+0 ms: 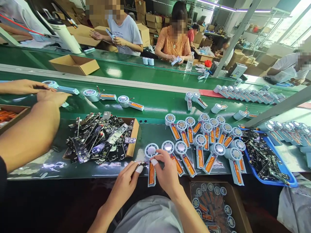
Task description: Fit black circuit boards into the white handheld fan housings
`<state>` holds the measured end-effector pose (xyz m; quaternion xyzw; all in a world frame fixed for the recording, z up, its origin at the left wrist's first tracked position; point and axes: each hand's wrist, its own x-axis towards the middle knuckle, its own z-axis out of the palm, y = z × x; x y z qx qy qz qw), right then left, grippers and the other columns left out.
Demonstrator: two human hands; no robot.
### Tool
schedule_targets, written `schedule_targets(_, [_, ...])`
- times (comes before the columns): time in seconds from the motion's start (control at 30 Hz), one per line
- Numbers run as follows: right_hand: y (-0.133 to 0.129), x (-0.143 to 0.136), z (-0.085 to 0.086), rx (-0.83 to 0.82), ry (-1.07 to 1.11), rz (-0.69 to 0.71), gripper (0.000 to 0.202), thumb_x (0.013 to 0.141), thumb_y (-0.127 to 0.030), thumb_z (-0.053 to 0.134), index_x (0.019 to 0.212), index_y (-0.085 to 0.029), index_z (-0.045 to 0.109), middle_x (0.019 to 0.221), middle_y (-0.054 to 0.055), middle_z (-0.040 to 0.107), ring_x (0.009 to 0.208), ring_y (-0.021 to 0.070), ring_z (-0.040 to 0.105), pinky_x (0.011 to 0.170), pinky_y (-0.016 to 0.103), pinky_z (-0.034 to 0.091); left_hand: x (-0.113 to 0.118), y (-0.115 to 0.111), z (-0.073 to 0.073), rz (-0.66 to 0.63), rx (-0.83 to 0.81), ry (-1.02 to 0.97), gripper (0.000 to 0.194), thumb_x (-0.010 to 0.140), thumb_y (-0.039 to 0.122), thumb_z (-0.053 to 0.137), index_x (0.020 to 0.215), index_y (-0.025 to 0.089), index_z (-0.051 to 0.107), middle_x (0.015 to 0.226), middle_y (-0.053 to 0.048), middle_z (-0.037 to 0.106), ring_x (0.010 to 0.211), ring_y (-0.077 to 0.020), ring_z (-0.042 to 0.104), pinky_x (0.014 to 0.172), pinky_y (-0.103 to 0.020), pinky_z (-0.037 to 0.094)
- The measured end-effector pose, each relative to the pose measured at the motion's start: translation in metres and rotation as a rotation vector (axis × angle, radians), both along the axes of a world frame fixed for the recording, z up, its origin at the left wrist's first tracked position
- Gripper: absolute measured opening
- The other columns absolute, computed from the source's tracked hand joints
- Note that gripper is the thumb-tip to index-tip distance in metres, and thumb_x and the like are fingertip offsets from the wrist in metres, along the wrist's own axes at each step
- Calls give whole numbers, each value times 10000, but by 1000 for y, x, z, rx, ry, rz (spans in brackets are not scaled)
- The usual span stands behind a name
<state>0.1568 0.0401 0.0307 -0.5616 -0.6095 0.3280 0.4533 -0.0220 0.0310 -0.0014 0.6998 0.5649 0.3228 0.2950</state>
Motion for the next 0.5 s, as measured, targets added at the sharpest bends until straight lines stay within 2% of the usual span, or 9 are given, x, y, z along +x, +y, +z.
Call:
schedule_targets(0.07, [2, -2, 3, -21, -39, 82, 141, 922, -171, 597, 1017, -225, 686, 912, 31, 775, 858, 194, 734, 778, 295, 575, 3, -4, -1, 56, -50, -64, 301, 951, 285, 405, 1126, 194, 632, 1007, -112, 746, 931, -256, 723, 789, -375, 585])
schedule_targets(0.17, [3, -4, 2, 70, -228, 199, 179, 924, -111, 568, 940, -219, 709, 894, 42, 750, 852, 204, 682, 762, 316, 550, 8, -9, 3, 90, -165, -193, 299, 961, 319, 407, 1176, 197, 575, 868, -62, 747, 742, -216, 718, 675, -328, 575])
schedule_targets(0.23, [2, -6, -3, 138, -336, 241, 211, 933, -90, 546, 951, -217, 714, 901, 54, 735, 857, 215, 645, 760, 335, 537, 11, -11, 8, 104, -181, -242, 279, 961, 330, 414, 1163, 202, 557, 863, -54, 741, 670, -193, 691, 626, -301, 552])
schedule_targets(0.33, [0, -6, -10, 177, -362, 235, 215, 960, -107, 532, 1007, -217, 710, 947, 67, 719, 872, 217, 620, 776, 346, 537, 14, -12, 13, 111, -129, -225, 237, 958, 324, 408, 1063, 213, 589, 903, -62, 733, 662, -184, 667, 615, -287, 524])
schedule_targets(0.4, [-1, -5, -12, 193, -332, 240, 211, 977, -124, 522, 1028, -220, 703, 954, 67, 711, 876, 215, 613, 773, 344, 540, 15, -11, 16, 101, -110, -213, 248, 965, 335, 395, 985, 217, 612, 782, -31, 691, 649, -187, 647, 612, -283, 508])
schedule_targets(0.5, [-2, -5, -12, 236, -286, 266, 213, 982, -125, 513, 1022, -222, 699, 952, 65, 706, 874, 213, 607, 755, 338, 540, 15, -10, 18, 84, -168, -248, 312, 982, 413, 400, 932, 214, 634, 557, 37, 526, 573, -182, 581, 564, -261, 464])
